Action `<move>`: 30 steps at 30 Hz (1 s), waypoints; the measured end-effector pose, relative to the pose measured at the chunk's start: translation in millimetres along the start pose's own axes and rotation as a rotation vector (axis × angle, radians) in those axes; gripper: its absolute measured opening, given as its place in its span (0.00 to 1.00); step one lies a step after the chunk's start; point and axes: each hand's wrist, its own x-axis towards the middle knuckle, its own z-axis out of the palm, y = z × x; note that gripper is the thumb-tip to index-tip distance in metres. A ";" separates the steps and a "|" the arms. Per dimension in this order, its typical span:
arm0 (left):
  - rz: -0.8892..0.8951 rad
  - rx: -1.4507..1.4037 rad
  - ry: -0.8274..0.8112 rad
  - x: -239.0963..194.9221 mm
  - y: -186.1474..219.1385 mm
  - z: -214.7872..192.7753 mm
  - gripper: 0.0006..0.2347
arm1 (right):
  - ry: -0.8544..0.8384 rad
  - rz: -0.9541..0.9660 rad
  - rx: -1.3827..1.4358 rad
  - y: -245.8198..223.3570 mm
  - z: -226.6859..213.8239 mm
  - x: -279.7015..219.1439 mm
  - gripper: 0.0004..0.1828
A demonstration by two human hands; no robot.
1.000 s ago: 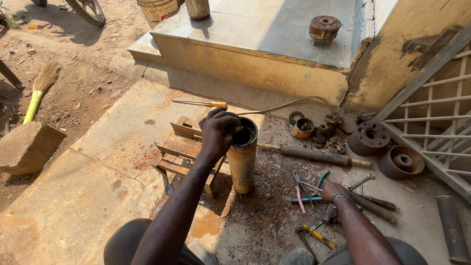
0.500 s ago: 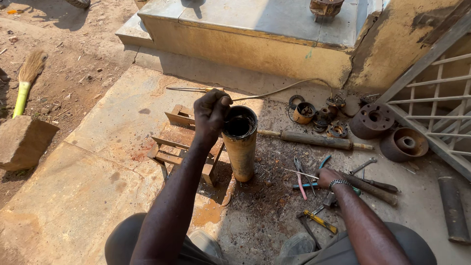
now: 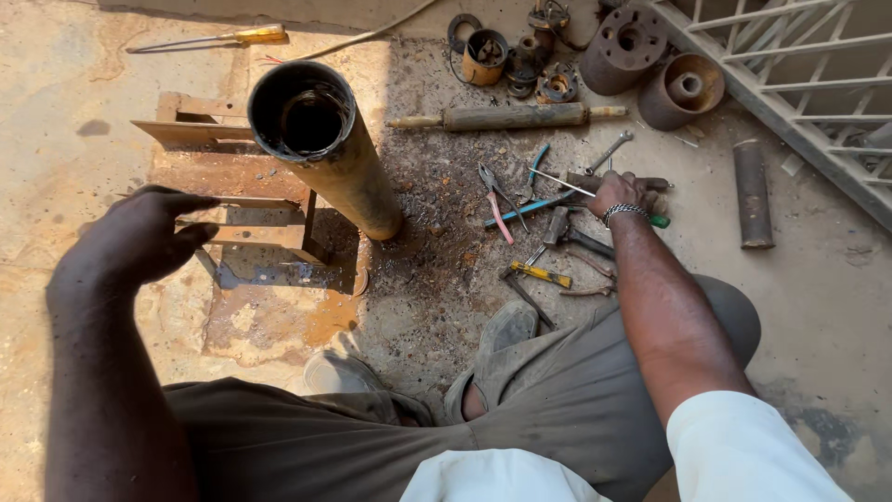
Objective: The person is repairing a metal cylinder by using various tools such as a hammer, screwdriver, and pliers. They are seen hammering, inserting tools, and manipulating the cylinder's interior.
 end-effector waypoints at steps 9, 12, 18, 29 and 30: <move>-0.026 0.156 -0.272 14.7 -32.7 20.1 0.24 | -0.287 -0.366 -0.007 -59.6 48.0 -18.4 0.22; 0.064 0.236 -0.301 8.7 -10.0 11.0 0.27 | -0.297 -0.411 -0.053 -85.7 85.9 -0.8 0.26; 0.053 0.126 -0.254 -12.2 17.3 -15.3 0.26 | 0.112 -0.157 0.255 -114.0 105.5 53.9 0.20; 0.399 -0.457 0.400 14.8 95.0 -39.5 0.07 | -0.044 0.121 0.316 -157.0 101.3 50.9 0.31; 0.385 -0.480 0.342 19.8 103.9 -39.0 0.07 | -0.053 0.155 0.384 -163.5 103.2 50.2 0.29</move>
